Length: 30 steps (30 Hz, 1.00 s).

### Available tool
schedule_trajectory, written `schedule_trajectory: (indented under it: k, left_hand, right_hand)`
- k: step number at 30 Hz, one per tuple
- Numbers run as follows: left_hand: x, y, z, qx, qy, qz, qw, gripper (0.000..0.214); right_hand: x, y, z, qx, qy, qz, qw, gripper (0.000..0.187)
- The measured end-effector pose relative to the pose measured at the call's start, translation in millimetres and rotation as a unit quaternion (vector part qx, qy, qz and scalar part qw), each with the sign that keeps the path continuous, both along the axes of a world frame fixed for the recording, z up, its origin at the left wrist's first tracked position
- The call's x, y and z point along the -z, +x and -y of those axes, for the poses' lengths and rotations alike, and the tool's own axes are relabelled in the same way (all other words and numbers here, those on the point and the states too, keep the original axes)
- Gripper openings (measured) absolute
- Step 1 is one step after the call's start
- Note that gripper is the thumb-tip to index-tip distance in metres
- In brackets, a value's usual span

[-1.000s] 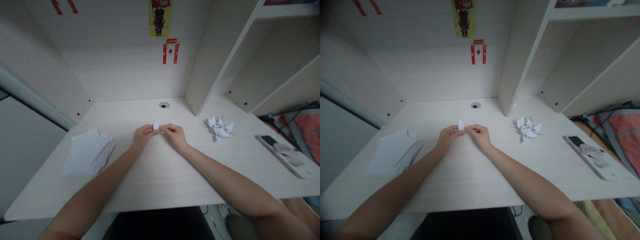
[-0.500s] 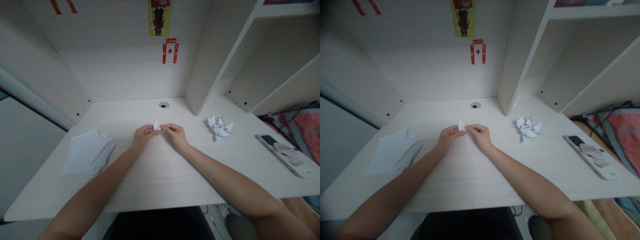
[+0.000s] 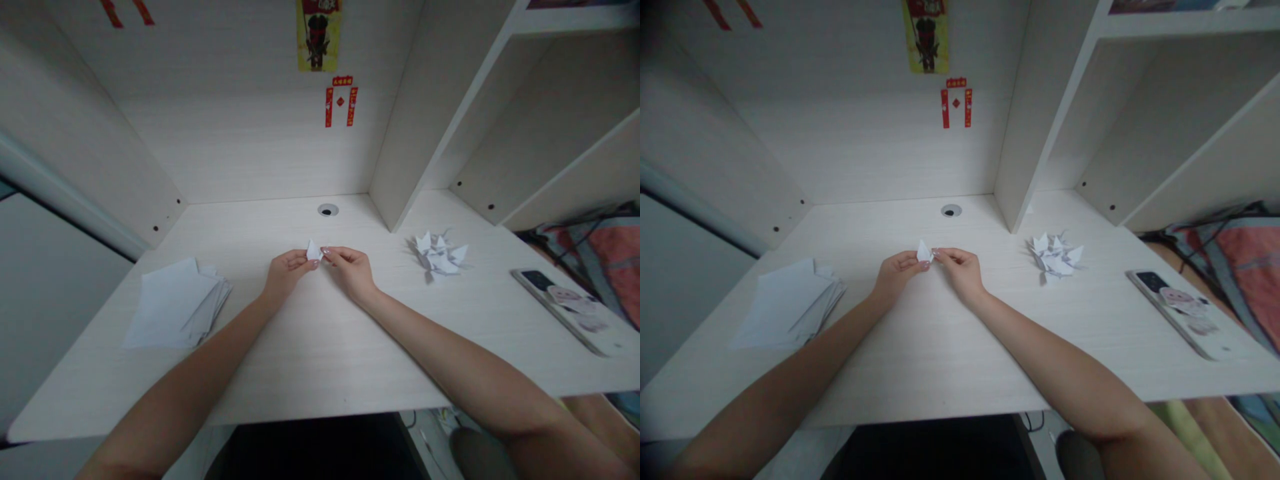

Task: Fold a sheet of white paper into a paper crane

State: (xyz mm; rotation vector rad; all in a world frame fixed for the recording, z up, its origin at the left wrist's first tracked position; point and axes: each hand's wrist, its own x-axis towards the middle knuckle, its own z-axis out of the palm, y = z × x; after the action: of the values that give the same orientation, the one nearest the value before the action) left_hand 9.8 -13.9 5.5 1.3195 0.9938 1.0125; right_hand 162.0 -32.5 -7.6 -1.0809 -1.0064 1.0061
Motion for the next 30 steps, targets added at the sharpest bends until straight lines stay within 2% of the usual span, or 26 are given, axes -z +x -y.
schedule_trajectory:
  k: [19,23,26,30]
  left_hand:
    - [-0.6,-0.1,1.2,0.0,-0.002,-0.001,1.0,0.034]
    - [0.9,-0.3,1.1,-0.012,-0.003,0.004,1.0,0.037]
    - [1.7,-1.0,1.4,-0.022,0.009,-0.016,1.0,0.045]
    - [0.8,-1.8,4.4,-0.023,0.062,-0.067,0.996,0.047]
  right_hand:
    - [1.3,2.5,-3.3,0.014,0.015,0.002,1.0,0.02]
    - [1.3,2.1,-3.3,-0.014,0.01,0.016,1.0,0.025]
    - [1.8,0.6,-2.3,-0.062,0.01,0.051,0.997,0.03]
    - [3.1,-1.2,-0.7,-0.103,0.021,0.069,0.992,0.025]
